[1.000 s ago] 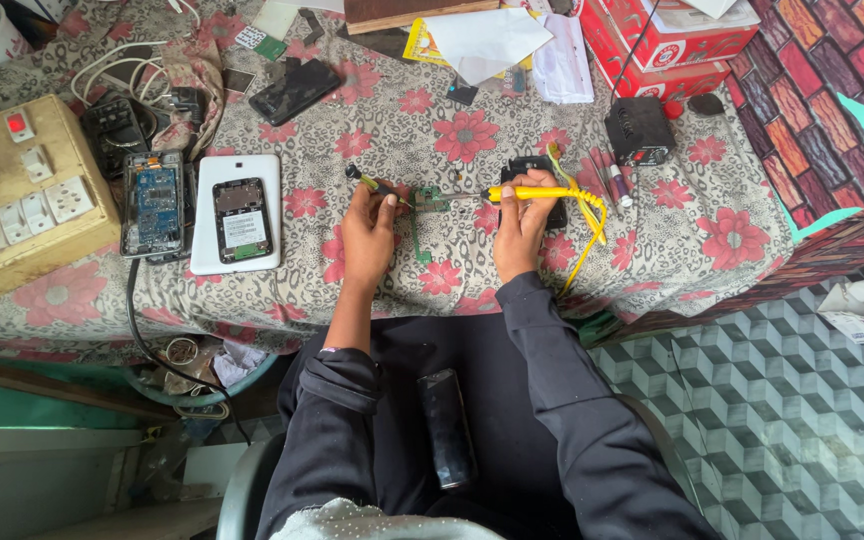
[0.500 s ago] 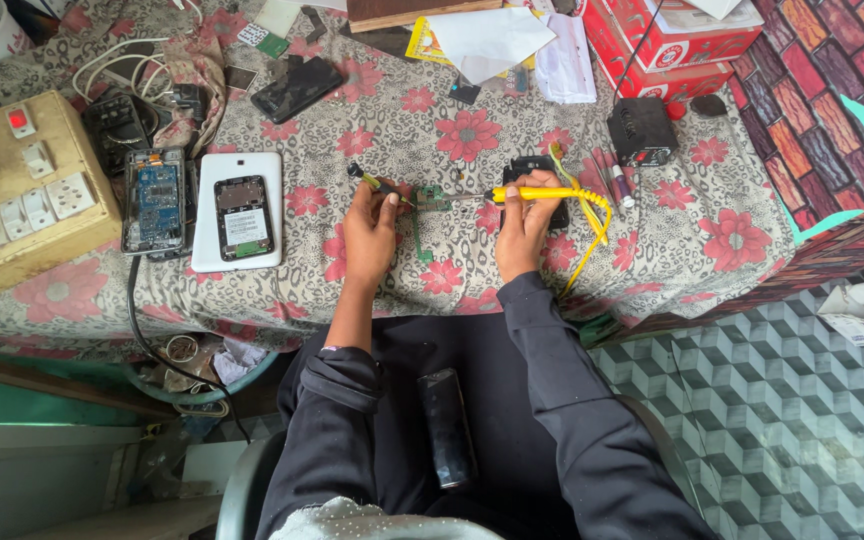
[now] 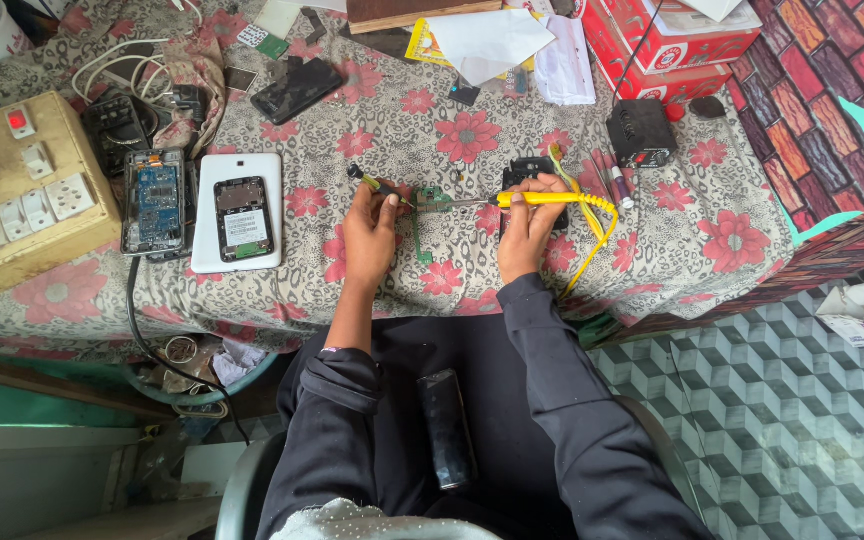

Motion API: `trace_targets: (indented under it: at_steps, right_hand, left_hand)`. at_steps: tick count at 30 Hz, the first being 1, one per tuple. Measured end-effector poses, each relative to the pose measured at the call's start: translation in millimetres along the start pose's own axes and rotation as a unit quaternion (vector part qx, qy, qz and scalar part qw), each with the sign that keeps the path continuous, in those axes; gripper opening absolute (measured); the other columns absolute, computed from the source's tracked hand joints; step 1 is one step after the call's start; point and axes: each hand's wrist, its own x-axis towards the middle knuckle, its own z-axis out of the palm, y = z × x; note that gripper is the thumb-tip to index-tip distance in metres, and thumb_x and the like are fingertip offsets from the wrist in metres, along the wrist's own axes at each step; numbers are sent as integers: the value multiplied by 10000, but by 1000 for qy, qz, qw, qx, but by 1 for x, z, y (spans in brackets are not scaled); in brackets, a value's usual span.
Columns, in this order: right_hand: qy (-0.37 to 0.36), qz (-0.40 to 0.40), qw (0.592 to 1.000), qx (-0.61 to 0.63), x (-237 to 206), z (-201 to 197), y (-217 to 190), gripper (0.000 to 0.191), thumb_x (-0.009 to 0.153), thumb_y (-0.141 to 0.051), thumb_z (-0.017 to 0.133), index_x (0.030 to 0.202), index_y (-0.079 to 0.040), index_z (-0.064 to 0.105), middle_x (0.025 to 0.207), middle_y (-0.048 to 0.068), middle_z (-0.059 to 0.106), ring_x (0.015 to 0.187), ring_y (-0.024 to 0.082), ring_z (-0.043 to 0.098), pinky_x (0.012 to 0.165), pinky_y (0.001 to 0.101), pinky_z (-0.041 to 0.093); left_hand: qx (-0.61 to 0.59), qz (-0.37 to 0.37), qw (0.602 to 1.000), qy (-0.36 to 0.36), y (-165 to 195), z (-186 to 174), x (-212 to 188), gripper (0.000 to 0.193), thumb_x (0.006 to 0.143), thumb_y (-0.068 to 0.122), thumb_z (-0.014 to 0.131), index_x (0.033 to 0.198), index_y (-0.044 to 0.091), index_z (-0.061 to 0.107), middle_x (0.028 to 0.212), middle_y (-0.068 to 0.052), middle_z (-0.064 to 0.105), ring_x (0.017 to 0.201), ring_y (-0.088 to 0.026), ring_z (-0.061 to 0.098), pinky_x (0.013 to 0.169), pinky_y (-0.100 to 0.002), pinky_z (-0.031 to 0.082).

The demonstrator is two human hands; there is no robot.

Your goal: The person disassembles a mobile phone by hand, separating the back cover and lifting out the motherboard. They brush the board and chassis with a toothbrush, then use a soldering iron to work on the exposed circuit board on the workbench.

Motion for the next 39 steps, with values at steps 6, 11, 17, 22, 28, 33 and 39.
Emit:
trace_targets:
  at_steps: [6, 11, 17, 22, 28, 33, 39]
  right_hand:
    - [-2, -4, 1000, 11, -1, 1, -1, 389, 1037, 7, 481, 1395, -57, 345, 1161, 112, 524, 1060, 204, 580, 1004, 385, 517]
    - [-2, 2, 1000, 24, -1, 1, -4, 383, 1030, 14, 475, 1386, -55, 351, 1156, 113, 524, 1055, 211, 584, 986, 387, 531]
    - [-25, 26, 999, 37, -1, 3, -5, 363, 1045, -10, 501, 1375, -54, 355, 1137, 110, 538, 1005, 194, 590, 907, 355, 535]
    - [-45, 38, 998, 39, 2, 3, -7, 342, 1053, -27, 513, 1358, -51, 360, 1131, 109, 549, 984, 185, 607, 870, 342, 546]
    - [-21, 6, 1000, 13, -3, 3, -6, 349, 1056, -14, 509, 1374, -47, 368, 1151, 113, 549, 1028, 190, 601, 936, 348, 539]
    - [-27, 7, 1000, 5, -4, 2, -5, 358, 1063, -12, 516, 1387, -49, 367, 1167, 118, 553, 1045, 192, 602, 948, 345, 534]
    - [-41, 31, 998, 43, -3, 4, -7, 339, 1054, -23, 531, 1351, -62, 375, 1145, 111, 548, 988, 182, 616, 850, 325, 561]
  left_hand:
    - [-13, 14, 1000, -4, -2, -2, 0, 128, 1063, 61, 546, 1161, -15, 578, 1076, -90, 742, 960, -108, 693, 895, -288, 560]
    - [-12, 10, 1000, -3, -1, -2, 0, 118, 1063, 58, 550, 1148, -19, 579, 1069, -90, 741, 954, -113, 696, 889, -294, 565]
    - [-9, 9, 1000, -3, -1, -2, 1, 117, 1062, 54, 550, 1149, -19, 579, 1062, -95, 739, 952, -117, 699, 885, -295, 570]
    - [3, 12, 1000, -1, 0, -2, 0, 109, 1060, 61, 556, 1132, -18, 577, 1077, -96, 753, 958, -116, 704, 875, -291, 565]
    - [4, 13, 1000, -2, 0, -2, 0, 109, 1061, 60, 554, 1134, -18, 576, 1060, -99, 750, 948, -121, 708, 866, -285, 559]
    - [-7, 18, 1000, -4, -2, -3, 0, 110, 1059, 60, 551, 1137, -16, 571, 1050, -96, 741, 943, -119, 709, 867, -283, 565]
    - [16, 14, 1000, 1, 0, -4, -1, 95, 1059, 64, 555, 1109, -16, 563, 1043, -89, 756, 933, -114, 710, 857, -279, 557]
